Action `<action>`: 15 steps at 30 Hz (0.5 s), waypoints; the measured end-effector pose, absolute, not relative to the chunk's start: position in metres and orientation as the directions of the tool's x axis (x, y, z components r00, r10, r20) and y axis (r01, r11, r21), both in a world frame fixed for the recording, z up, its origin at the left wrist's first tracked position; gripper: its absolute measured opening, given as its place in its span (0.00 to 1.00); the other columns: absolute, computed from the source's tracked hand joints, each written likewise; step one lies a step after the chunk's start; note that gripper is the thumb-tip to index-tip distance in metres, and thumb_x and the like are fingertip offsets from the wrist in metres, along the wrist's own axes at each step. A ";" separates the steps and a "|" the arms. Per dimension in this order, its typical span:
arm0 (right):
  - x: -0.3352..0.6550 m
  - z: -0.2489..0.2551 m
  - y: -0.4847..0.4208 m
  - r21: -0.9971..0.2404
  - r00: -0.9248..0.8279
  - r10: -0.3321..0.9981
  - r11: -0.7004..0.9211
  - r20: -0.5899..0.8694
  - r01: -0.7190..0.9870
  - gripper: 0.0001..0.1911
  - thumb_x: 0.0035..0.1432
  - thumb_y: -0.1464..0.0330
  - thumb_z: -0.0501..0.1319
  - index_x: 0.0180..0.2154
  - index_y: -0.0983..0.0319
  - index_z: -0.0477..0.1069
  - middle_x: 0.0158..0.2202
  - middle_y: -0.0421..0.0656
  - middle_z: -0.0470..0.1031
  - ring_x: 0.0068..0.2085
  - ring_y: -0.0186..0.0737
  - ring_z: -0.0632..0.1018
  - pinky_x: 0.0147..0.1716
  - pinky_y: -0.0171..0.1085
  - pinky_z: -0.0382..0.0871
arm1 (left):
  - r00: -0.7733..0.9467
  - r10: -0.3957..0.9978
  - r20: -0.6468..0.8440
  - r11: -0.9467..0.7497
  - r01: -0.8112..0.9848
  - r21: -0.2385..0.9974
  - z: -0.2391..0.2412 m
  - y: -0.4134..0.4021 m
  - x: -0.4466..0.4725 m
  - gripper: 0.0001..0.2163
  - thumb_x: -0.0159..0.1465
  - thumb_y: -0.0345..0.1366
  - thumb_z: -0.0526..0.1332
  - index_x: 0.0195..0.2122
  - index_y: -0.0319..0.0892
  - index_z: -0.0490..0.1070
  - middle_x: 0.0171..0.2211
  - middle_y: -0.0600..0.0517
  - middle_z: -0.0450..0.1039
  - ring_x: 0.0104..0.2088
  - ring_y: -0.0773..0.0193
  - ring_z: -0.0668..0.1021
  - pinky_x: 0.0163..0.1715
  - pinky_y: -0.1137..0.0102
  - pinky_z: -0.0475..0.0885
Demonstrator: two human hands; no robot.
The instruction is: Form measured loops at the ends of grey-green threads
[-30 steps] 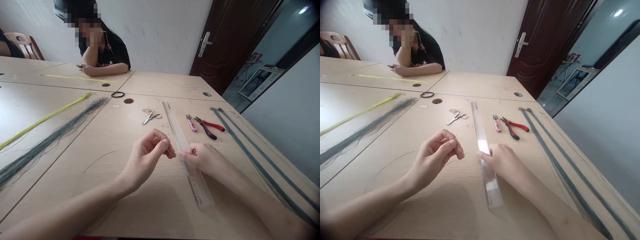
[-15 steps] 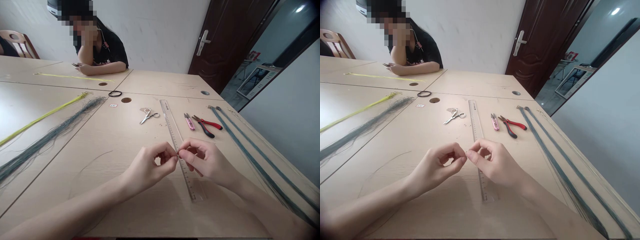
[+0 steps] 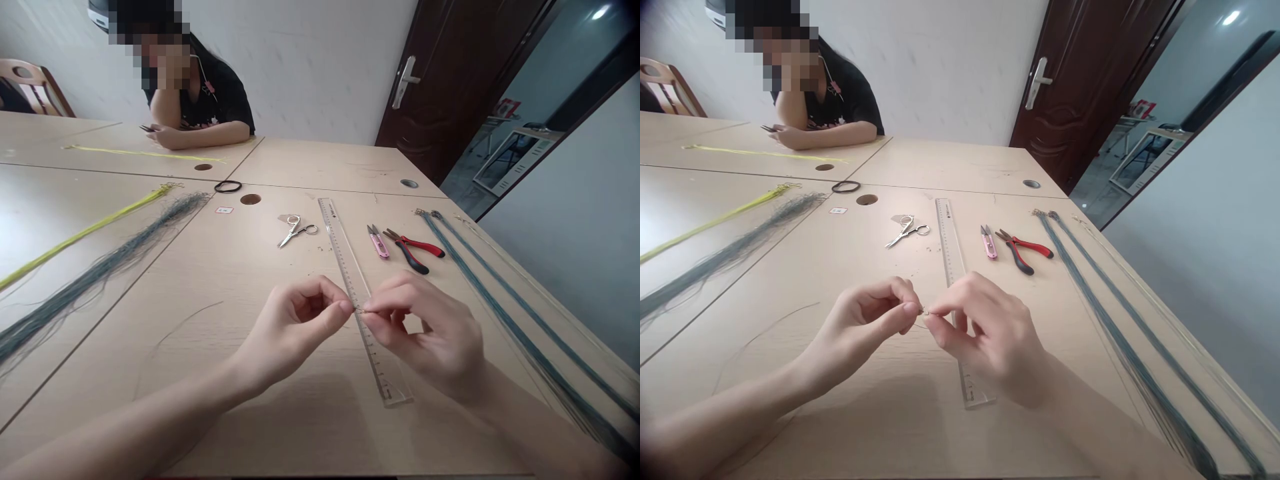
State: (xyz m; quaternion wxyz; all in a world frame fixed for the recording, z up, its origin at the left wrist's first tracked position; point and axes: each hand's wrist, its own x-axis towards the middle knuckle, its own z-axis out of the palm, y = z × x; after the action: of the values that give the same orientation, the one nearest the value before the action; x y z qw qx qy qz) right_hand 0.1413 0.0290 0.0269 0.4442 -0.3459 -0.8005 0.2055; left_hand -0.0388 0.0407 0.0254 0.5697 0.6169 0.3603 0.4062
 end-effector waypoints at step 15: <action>0.136 0.038 0.018 -0.954 -0.351 0.934 0.164 0.068 0.251 0.05 0.58 0.68 0.57 0.29 0.59 0.65 0.24 0.36 0.64 0.24 0.30 0.65 0.21 0.31 0.58 | 0.308 0.814 0.492 -0.537 0.075 0.840 0.016 0.033 -0.038 0.05 0.59 0.25 0.58 0.29 0.40 0.68 0.22 0.55 0.65 0.24 0.70 0.68 0.23 0.73 0.63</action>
State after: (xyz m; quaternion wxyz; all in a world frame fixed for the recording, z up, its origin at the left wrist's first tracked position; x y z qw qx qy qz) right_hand 0.1358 0.0183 0.0383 0.3609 -0.4406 -0.6722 0.4730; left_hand -0.0382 0.0327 0.0163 0.3689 0.7196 0.3090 0.5006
